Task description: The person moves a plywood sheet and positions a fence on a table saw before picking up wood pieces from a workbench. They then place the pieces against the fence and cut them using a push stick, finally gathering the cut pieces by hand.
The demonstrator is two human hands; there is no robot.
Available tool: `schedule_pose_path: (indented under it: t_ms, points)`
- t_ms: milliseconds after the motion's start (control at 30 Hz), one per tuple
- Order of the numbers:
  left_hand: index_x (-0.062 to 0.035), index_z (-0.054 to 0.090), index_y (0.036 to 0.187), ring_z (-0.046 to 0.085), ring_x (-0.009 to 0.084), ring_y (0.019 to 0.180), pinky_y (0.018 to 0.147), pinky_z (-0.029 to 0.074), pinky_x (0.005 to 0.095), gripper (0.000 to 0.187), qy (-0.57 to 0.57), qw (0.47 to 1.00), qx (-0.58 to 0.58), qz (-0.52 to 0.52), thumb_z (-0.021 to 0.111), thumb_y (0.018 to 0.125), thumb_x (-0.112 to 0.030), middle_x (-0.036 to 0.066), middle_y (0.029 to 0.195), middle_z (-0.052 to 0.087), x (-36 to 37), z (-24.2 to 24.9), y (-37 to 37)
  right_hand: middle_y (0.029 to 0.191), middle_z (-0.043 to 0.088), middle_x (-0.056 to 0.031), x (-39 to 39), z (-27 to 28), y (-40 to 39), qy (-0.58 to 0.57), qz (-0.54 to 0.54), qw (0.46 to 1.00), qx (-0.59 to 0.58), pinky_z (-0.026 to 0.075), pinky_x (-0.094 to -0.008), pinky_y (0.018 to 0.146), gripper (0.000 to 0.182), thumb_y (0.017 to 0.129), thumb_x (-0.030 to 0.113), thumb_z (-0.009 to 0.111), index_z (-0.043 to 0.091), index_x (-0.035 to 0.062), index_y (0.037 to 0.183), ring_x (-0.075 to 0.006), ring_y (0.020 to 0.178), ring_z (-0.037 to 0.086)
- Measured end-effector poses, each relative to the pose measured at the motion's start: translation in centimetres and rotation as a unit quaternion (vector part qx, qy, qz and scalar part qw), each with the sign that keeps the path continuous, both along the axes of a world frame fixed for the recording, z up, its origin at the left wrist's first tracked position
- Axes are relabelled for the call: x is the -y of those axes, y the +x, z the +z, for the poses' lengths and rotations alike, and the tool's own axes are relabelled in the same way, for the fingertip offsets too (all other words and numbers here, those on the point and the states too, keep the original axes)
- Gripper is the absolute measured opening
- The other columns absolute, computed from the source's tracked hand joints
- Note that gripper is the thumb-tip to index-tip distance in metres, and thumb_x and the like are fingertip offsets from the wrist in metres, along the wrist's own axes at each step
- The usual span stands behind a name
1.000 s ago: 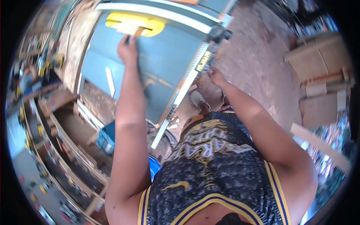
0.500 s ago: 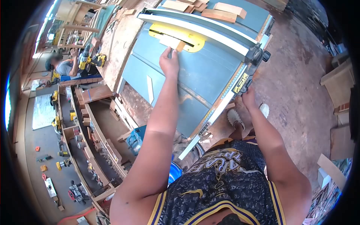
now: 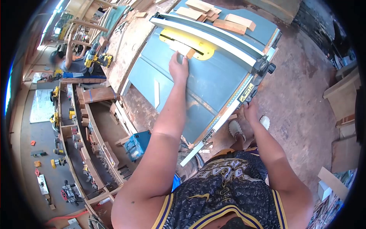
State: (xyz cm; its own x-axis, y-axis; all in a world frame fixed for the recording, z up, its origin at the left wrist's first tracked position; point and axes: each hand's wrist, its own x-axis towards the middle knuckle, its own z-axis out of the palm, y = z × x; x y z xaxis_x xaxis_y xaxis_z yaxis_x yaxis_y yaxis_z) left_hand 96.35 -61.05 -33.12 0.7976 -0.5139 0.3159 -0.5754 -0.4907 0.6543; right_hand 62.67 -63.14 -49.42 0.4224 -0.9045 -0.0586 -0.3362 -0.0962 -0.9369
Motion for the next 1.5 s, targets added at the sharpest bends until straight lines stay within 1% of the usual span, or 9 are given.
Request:
schedule_pose_path:
  t_ms: [167,267,333,600,733,800,1067,1267,1500]
  points:
    - [-0.0052,0.060,0.123,0.052,0.0315,0.120,0.106,0.033,0.0445,0.046,0.038,0.994,0.106,-0.005,0.070,0.083,-0.025,0.017,0.126,0.059,0.0,-0.8,-0.3,0.104,0.064,-0.0255,1.4,0.2,-0.4,0.079,0.037,0.994,-0.069,0.048,-0.0416,0.086,0.029,0.093,0.014,0.053,0.052,0.0058,0.121,-0.0412,0.100,0.062]
    - [-0.0023,0.066,0.115,0.059,0.0335,0.112,0.100,0.043,0.0403,0.040,0.039,0.984,0.171,-0.013,0.071,0.081,-0.023,0.020,0.119,0.063,-0.7,-0.3,-1.9,0.105,0.064,-0.0248,2.2,-0.3,-0.5,0.087,0.040,0.995,-0.032,0.048,-0.0414,0.086,0.029,0.093,0.014,0.055,0.053,0.0066,0.121,-0.0406,0.100,0.062]
    - [-0.0022,0.066,0.113,0.059,0.0336,0.111,0.100,0.043,0.0407,0.039,0.032,0.994,0.096,-0.048,0.072,0.080,-0.022,0.019,0.117,0.064,-1.6,0.4,-3.7,0.108,0.063,-0.0248,2.1,1.8,-0.4,0.105,0.035,0.993,-0.031,0.047,-0.0412,0.089,0.030,0.092,0.014,0.056,0.054,0.0067,0.121,-0.0401,0.104,0.060]
    - [-0.0081,0.068,0.114,0.055,0.0285,0.115,0.099,0.039,0.0402,0.042,0.057,0.986,0.095,-0.123,0.078,0.076,-0.025,0.012,0.119,0.062,-1.3,0.9,-11.7,0.110,0.061,-0.0244,3.4,0.0,-0.7,0.028,0.051,0.997,-0.049,0.046,-0.0431,0.089,0.032,0.092,0.014,0.056,0.051,0.0064,0.123,-0.0411,0.104,0.059]
    - [-0.0109,0.066,0.116,0.054,0.0283,0.115,0.098,0.039,0.0411,0.044,0.057,0.985,0.097,-0.134,0.078,0.076,-0.026,0.011,0.120,0.061,0.8,0.1,-11.7,0.112,0.060,-0.0224,2.6,2.1,-3.3,0.127,0.035,0.990,-0.045,0.049,-0.0399,0.082,0.046,0.092,0.023,0.062,0.047,0.0061,0.132,-0.0325,0.094,0.063]
    - [-0.0120,0.065,0.118,0.053,0.0287,0.115,0.098,0.038,0.0418,0.045,0.041,0.988,0.070,-0.135,0.077,0.077,-0.028,0.011,0.121,0.059,1.8,0.4,-11.7,0.113,0.060,-0.0221,2.1,0.6,-5.5,0.087,0.051,0.991,-0.091,0.049,-0.0384,0.081,0.056,0.091,0.028,0.063,0.043,0.0038,0.138,-0.0294,0.091,0.062]
    - [-0.0004,0.055,0.129,0.050,0.0352,0.123,0.105,0.036,0.0435,0.058,0.101,0.983,0.110,-0.106,0.073,0.081,-0.028,0.021,0.131,0.055,2.2,0.5,-14.8,0.135,0.050,-0.0251,5.0,0.9,-6.5,0.160,0.092,0.979,-0.088,0.046,-0.0419,0.096,0.067,0.090,0.036,0.063,0.037,0.0058,0.143,-0.0379,0.115,0.057]
    - [0.0066,0.043,0.137,0.050,0.0330,0.126,0.107,0.036,0.0373,0.058,-0.015,0.999,-0.023,-0.043,0.064,0.088,-0.017,0.025,0.135,0.051,3.7,-0.2,-16.4,0.137,0.046,-0.0257,9.5,-1.9,-9.1,0.151,0.116,0.978,-0.086,0.043,-0.0418,0.100,0.072,0.090,0.039,0.062,0.029,0.0094,0.147,-0.0385,0.119,0.053]
    - [0.0045,0.039,0.142,0.055,0.0264,0.119,0.100,0.041,0.0320,0.053,0.070,0.997,-0.029,-0.005,0.055,0.094,-0.011,0.022,0.134,0.053,4.5,0.0,-17.8,0.129,0.056,-0.0231,14.4,-7.1,-21.4,0.175,0.160,0.951,-0.197,0.044,-0.0433,0.100,0.058,0.088,0.034,0.062,0.045,0.0131,0.140,-0.0380,0.118,0.055]
